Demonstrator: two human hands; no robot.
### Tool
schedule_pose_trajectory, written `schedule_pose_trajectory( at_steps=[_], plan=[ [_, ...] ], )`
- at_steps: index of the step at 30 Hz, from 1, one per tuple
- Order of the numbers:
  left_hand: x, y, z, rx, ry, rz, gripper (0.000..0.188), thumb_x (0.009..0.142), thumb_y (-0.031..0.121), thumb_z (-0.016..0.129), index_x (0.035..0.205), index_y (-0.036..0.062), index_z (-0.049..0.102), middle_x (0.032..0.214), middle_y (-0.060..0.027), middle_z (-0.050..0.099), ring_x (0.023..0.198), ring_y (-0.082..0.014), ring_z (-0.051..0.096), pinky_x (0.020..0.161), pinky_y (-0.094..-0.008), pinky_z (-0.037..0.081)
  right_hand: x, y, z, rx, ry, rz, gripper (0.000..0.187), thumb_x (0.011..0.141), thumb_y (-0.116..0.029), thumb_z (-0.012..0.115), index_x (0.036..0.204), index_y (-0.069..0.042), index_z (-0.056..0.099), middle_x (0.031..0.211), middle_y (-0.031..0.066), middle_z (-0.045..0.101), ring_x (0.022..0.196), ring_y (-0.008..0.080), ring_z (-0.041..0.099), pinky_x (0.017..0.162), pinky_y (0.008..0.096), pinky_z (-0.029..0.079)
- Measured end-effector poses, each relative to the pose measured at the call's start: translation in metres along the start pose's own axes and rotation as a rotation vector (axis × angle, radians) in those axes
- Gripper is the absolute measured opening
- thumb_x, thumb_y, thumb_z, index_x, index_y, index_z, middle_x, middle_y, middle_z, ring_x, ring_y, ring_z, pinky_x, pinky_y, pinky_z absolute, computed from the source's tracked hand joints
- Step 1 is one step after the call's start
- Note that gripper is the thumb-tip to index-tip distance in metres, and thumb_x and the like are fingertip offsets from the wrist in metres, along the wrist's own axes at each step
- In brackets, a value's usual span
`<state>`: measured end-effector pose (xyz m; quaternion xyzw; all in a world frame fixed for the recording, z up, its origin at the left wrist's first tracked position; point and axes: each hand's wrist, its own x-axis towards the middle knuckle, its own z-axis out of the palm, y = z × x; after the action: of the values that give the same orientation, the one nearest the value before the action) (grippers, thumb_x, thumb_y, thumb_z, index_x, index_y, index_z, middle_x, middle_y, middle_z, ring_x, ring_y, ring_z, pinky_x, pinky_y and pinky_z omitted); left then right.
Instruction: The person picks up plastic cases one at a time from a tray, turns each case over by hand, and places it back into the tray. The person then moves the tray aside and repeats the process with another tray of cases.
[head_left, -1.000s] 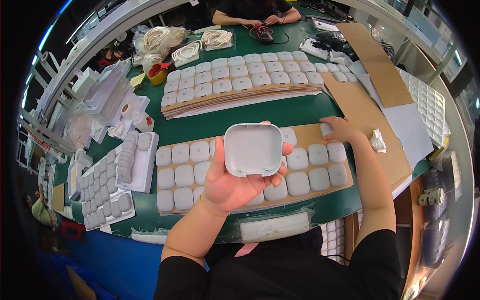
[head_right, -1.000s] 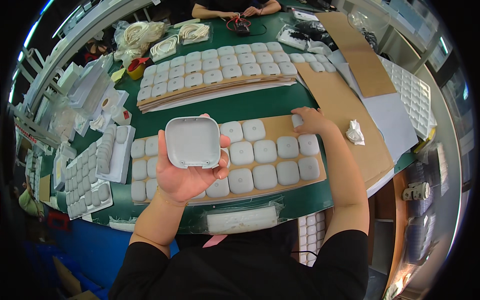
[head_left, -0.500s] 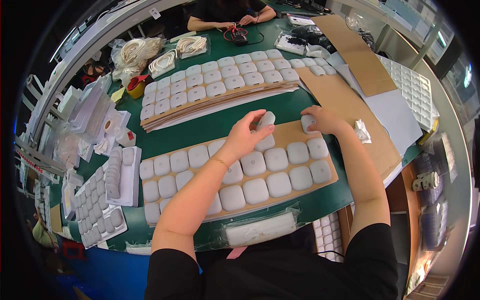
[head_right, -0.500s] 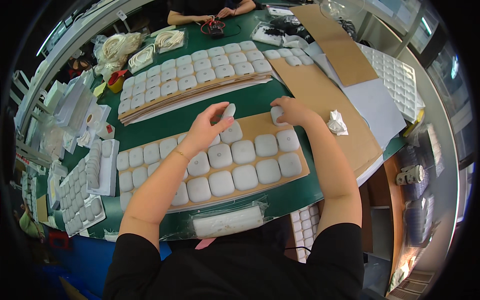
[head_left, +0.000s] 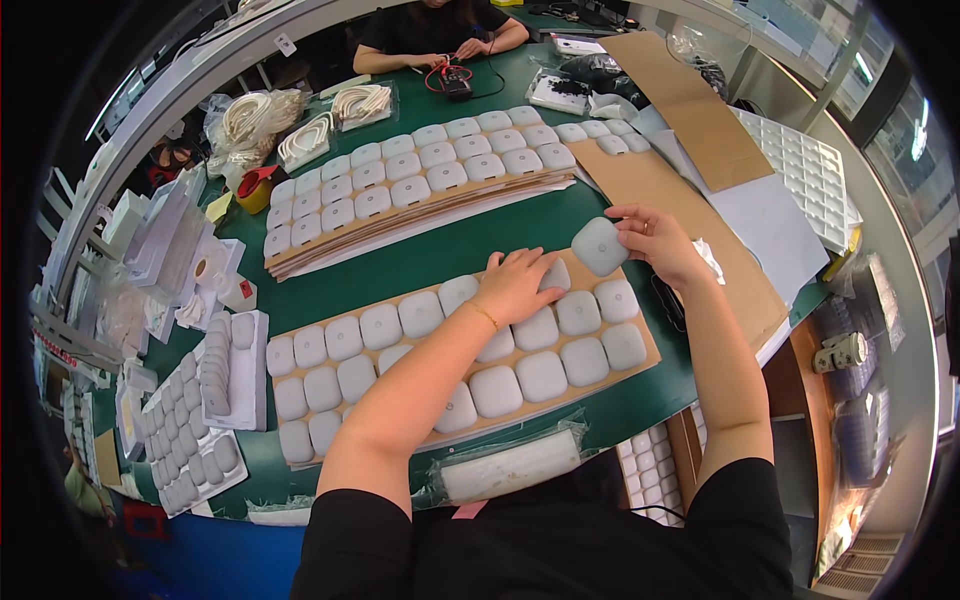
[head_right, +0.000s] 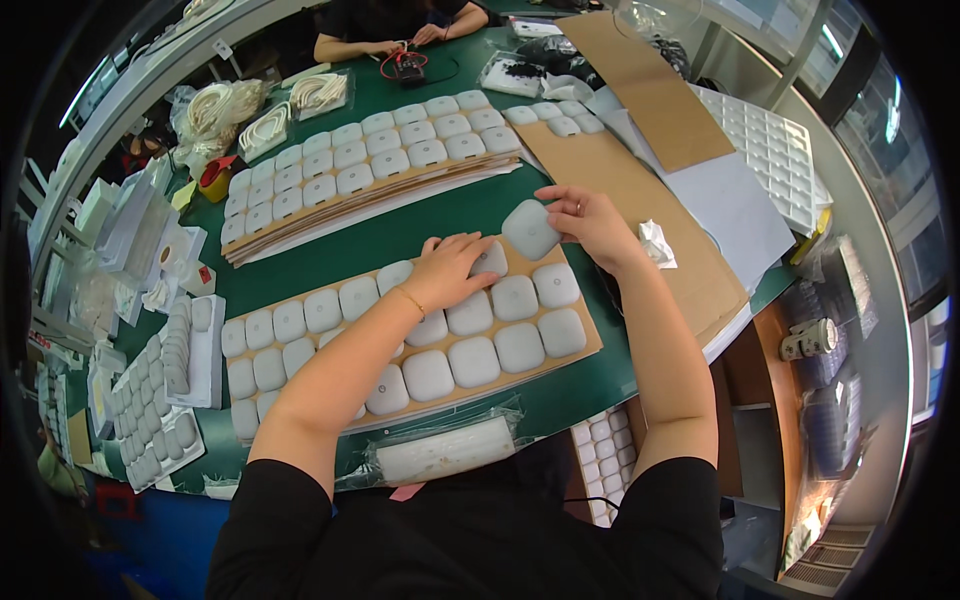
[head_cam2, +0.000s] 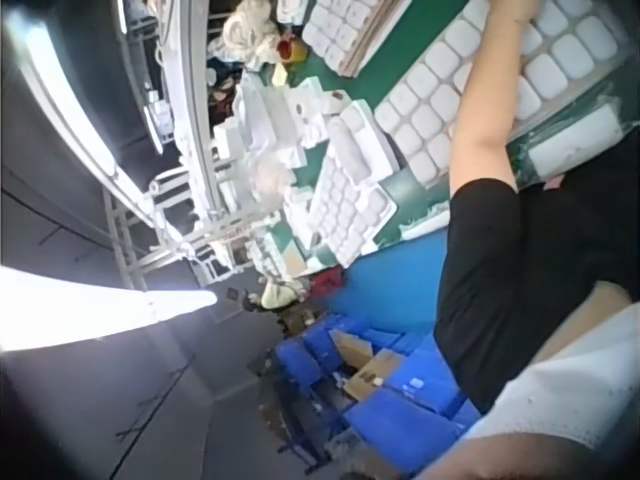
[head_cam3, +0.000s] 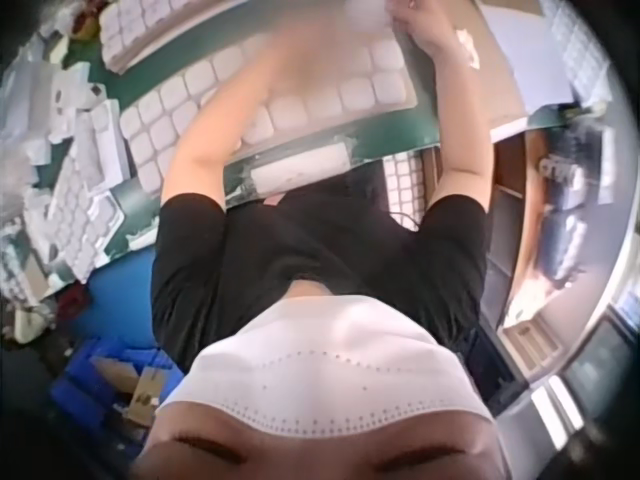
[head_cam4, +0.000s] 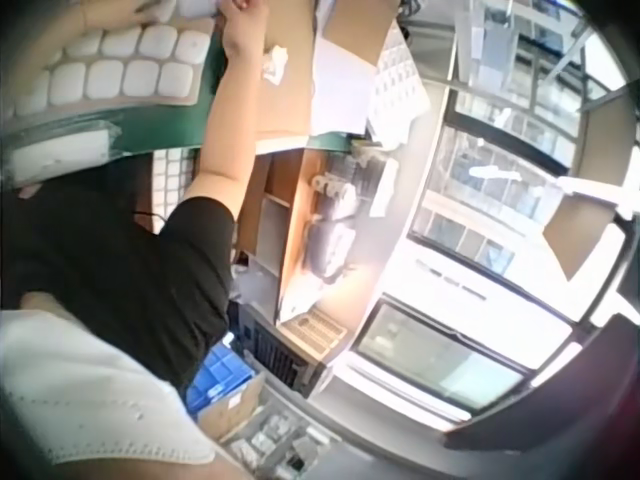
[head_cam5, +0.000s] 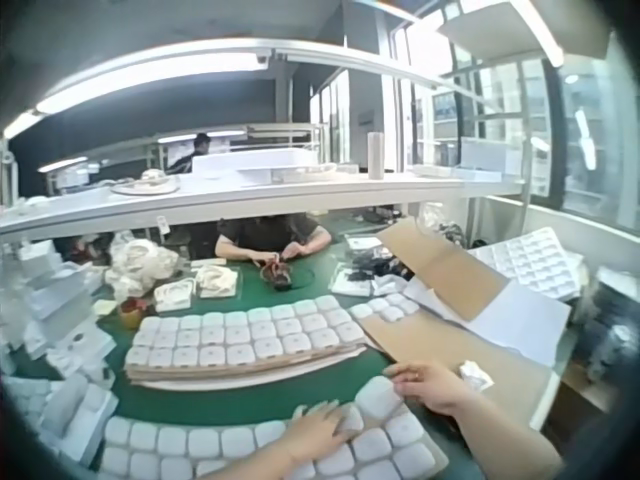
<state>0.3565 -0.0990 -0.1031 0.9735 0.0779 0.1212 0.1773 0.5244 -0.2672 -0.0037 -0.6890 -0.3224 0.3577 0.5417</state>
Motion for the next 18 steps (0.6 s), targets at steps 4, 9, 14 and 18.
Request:
schedule_pose_trajectory(
  at_steps=[4,9,14,18],
  plan=[
    [-0.015,0.009,-0.029,-0.049,0.062,-0.006,0.051,0.088,0.038,0.054,0.130,0.0094,0.047,0.137,-0.0150,0.043,0.125,-0.0293,0.041,0.103,-0.0464,0.028,-0.024,-0.011,0.023,0.370,-0.057,-0.028,0.035,0.085,0.001,0.056,0.120,-0.002,0.052,0.099,0.0067,0.063,0.086,0.0126,0.061,0.078,0.0258,0.051],
    [-0.069,0.035,-0.102,-1.099,0.410,-0.067,0.054,0.088,0.032,0.059,0.131,0.0044,0.042,0.134,-0.0145,0.046,0.119,-0.0271,0.047,0.096,-0.0372,0.039,-0.061,-0.036,0.069,0.768,-0.225,-0.024,0.036,0.086,0.002,0.055,0.121,0.000,0.048,0.106,0.0144,0.063,0.093,0.0172,0.063,0.080,0.0267,0.055],
    [-0.111,0.064,-0.133,-0.888,0.603,0.159,0.072,0.077,0.035,0.072,0.132,0.0028,0.039,0.131,-0.0131,0.047,0.119,-0.0266,0.046,0.095,-0.0363,0.039,-0.084,-0.052,0.110,0.943,-0.364,-0.013,0.039,0.086,0.002,0.057,0.124,0.001,0.046,0.110,0.0147,0.061,0.094,0.0175,0.064,0.080,0.0254,0.055],
    [-0.135,0.071,-0.145,-0.512,0.694,0.170,0.085,0.064,0.027,0.083,0.132,0.0011,0.038,0.131,-0.0144,0.047,0.118,-0.0275,0.047,0.095,-0.0373,0.040,-0.097,-0.064,0.132,0.937,-0.411,-0.021,0.043,0.085,0.003,0.058,0.126,0.000,0.045,0.112,0.0146,0.060,0.095,0.0169,0.063,0.079,0.0251,0.055]
  ],
)
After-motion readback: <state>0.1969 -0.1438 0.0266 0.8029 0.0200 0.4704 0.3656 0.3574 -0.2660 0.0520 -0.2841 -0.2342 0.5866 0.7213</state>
